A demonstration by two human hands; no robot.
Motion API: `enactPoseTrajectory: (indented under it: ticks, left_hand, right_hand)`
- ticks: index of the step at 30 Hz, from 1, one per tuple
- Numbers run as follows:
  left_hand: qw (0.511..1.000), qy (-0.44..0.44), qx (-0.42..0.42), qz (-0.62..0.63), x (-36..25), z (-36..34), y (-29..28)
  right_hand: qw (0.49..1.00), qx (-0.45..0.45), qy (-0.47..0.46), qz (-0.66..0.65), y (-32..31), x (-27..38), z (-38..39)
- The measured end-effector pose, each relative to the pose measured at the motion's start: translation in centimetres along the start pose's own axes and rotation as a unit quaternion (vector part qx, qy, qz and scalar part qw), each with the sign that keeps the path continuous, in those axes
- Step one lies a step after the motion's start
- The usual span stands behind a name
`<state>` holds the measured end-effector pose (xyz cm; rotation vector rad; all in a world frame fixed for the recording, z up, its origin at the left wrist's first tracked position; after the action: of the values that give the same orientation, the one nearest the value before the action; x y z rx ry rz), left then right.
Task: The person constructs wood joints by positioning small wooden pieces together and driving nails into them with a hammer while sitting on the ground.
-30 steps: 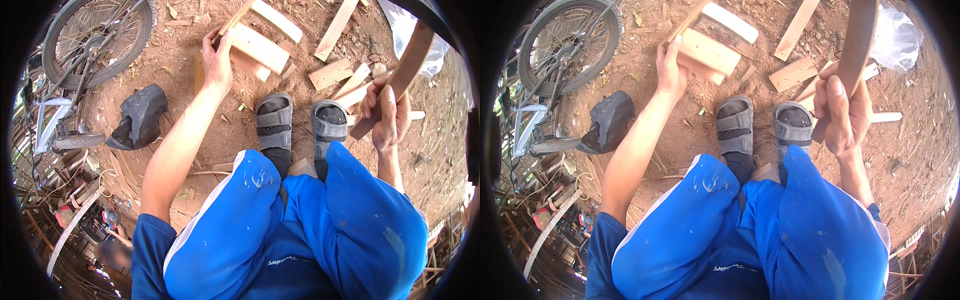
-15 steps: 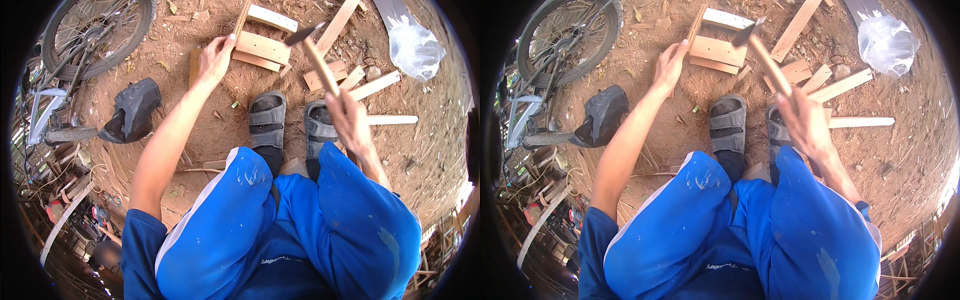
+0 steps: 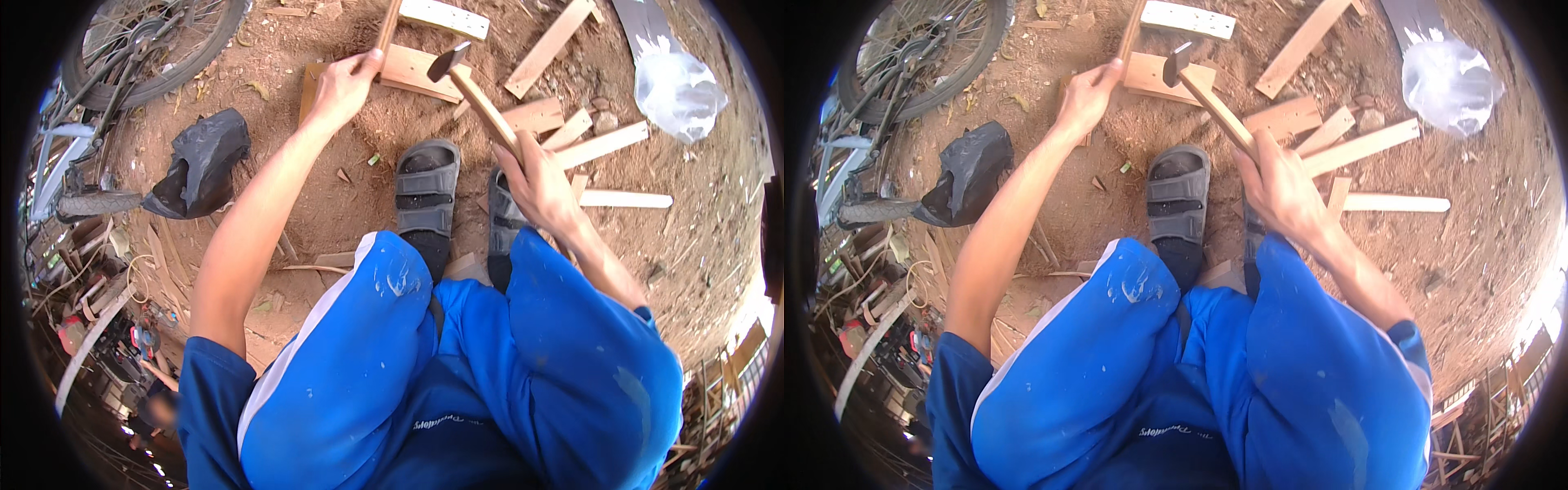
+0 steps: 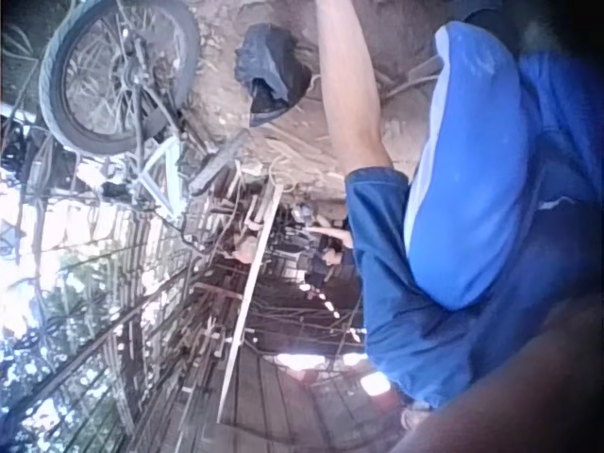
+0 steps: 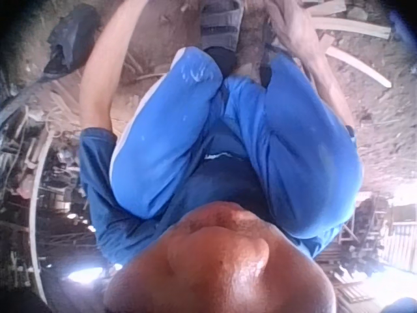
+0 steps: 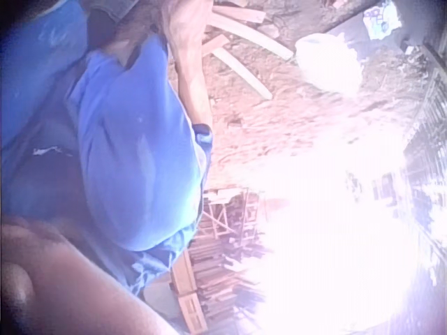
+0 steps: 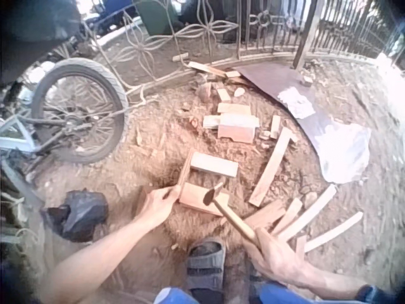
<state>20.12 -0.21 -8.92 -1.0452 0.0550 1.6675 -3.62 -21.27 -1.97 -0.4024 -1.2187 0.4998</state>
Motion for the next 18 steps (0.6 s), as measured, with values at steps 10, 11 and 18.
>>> enactPoseTrajectory:
  ticks: [10, 11, 18]
  left_hand:
    - [0.996, 0.083, -0.016, -0.023, -0.5, -0.6, -0.5]
    - [0.997, 0.076, -0.020, -0.024, -0.1, -1.1, -0.2]
    - [0.999, -0.005, -0.030, -0.027, 0.4, 0.2, -0.4]
  right_hand:
    - [0.966, -0.167, -0.076, -0.183, -1.9, 1.6, 0.7]
    - [0.985, -0.134, -0.100, 0.051, -0.9, 2.2, 0.2]
    - [0.999, -0.039, -0.017, -0.028, -1.9, 5.4, -1.7]
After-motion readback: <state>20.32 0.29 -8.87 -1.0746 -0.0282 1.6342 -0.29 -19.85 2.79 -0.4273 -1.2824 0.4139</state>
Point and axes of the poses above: each hand's wrist, its own z-axis away from the middle knuckle, its own y-axis out of the palm, x = y × z, the point moved 6 cm from there along -z, towards the middle knuckle, and after that the axes turned 14 degrees about x, right-handed, at the moved point
